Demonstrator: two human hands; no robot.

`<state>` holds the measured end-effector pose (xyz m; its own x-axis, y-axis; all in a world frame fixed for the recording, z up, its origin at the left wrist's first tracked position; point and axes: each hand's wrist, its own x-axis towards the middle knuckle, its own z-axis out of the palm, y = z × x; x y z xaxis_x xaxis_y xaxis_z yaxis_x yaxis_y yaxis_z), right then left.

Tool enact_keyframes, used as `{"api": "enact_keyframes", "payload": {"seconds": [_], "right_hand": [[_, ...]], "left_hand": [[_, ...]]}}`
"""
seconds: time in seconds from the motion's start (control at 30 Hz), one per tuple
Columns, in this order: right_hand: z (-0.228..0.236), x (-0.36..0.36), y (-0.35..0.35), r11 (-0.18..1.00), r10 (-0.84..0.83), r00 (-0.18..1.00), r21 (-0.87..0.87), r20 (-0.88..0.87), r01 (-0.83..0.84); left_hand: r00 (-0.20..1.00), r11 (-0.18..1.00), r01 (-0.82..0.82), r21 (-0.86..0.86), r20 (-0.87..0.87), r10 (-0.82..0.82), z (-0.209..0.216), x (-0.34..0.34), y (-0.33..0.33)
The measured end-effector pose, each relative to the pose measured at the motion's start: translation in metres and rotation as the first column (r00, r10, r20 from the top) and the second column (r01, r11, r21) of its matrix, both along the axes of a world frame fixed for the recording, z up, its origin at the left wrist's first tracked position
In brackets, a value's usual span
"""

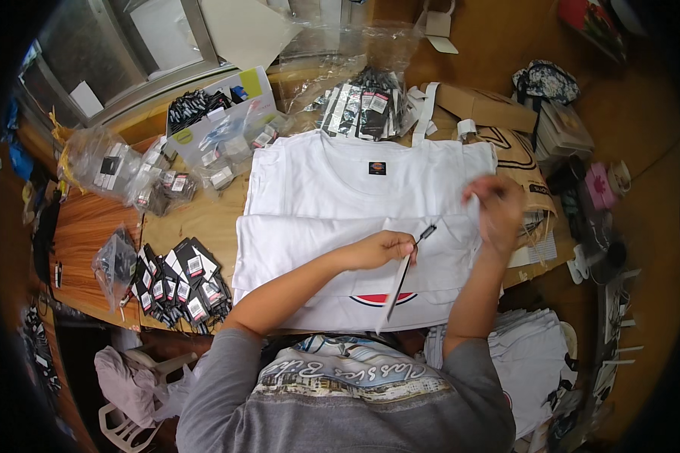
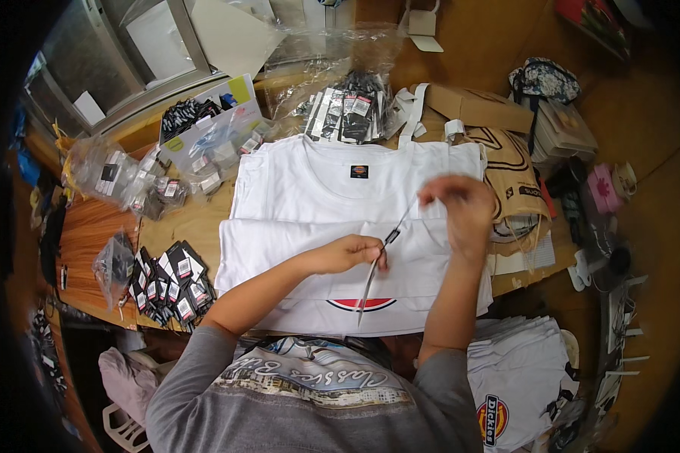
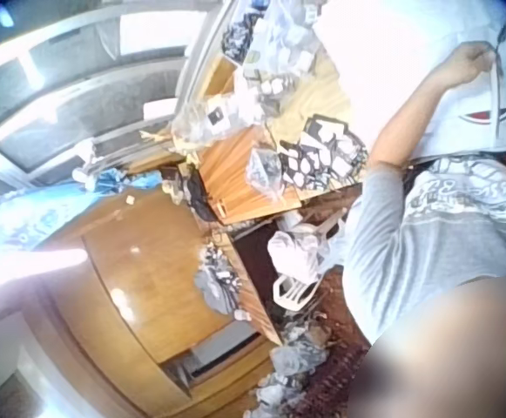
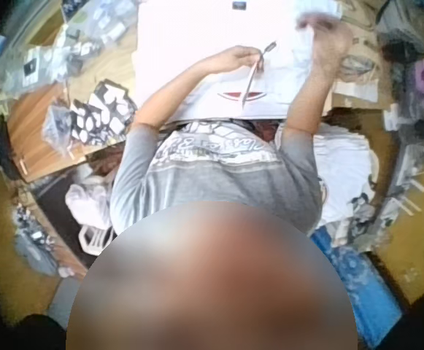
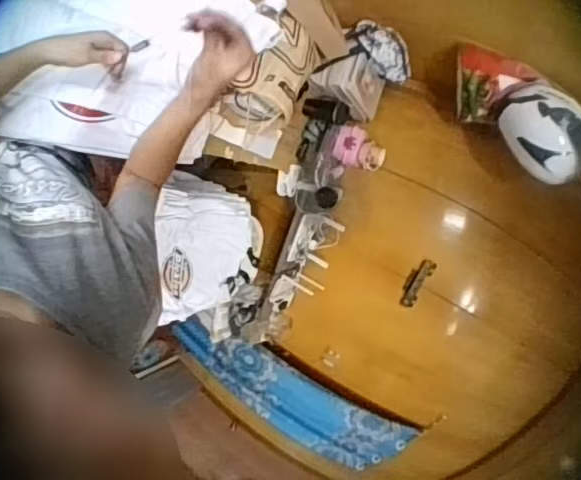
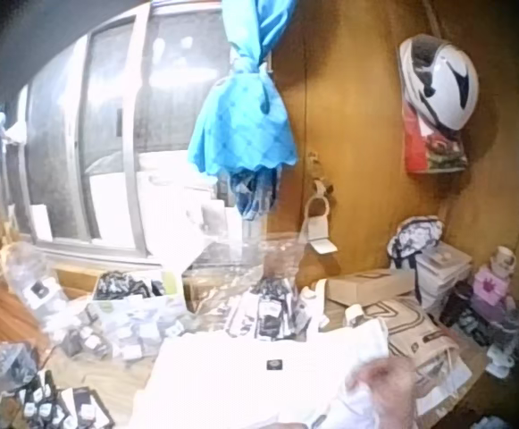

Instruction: The person repeatedly picks up white t-shirts, attaches tags to the collar area, and stacks them on a table. The person also handles plastic packaging and cardboard inserts, placing them aside or into a bag.

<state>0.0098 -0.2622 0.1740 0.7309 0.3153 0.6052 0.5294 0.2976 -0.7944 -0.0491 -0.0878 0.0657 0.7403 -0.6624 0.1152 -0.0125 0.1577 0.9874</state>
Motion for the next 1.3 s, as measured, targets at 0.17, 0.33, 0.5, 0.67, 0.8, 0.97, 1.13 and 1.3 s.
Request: {"api": "enact_keyframes", "payload": {"seconds": [0.17,0.33,0.5,0.67,0.8,0.97,1.13,1.3], "right_hand": [[-0.111,0.096,0.032,0.959,-0.213,0.826,-0.271,-0.522,0.076],[-0.158,0.108,0.065,0.764,-0.411,0.87,-0.624,-0.274,0.164],[-0.159,0.107,0.076,0.541,-0.491,0.862,-0.73,0.13,0.418],[-0.167,0.115,0.073,0.532,-0.524,0.815,-0.652,0.248,0.54],[-0.162,0.114,0.075,0.589,-0.486,0.855,-0.655,0.18,0.473],[-0.158,0.113,0.081,0.61,-0.475,0.869,-0.661,0.136,0.436],[-0.162,0.11,0.096,0.565,-0.473,0.867,-0.701,0.156,0.435],[-0.175,0.11,0.103,0.683,-0.453,0.87,-0.703,-0.193,0.2]], "left_hand": [[0.413,0.382,-0.895,0.232,0.758,0.505,-0.063,0.081,0.02],[0.296,0.225,-0.945,0.237,0.913,0.282,-0.068,0.114,0.037],[0.36,0.147,-0.928,0.343,0.927,0.106,-0.075,0.125,0.039],[0.265,0.206,-0.959,0.196,0.875,0.405,-0.076,0.124,0.042],[0.337,0.224,-0.941,0.255,0.632,0.698,-0.071,0.124,0.046],[0.343,0.227,-0.938,0.264,0.588,0.733,-0.067,0.123,0.049],[0.347,0.253,-0.937,0.241,0.553,0.758,-0.067,0.122,0.049],[0.356,0.296,-0.934,0.198,0.516,0.779,-0.07,0.122,0.048]]}}
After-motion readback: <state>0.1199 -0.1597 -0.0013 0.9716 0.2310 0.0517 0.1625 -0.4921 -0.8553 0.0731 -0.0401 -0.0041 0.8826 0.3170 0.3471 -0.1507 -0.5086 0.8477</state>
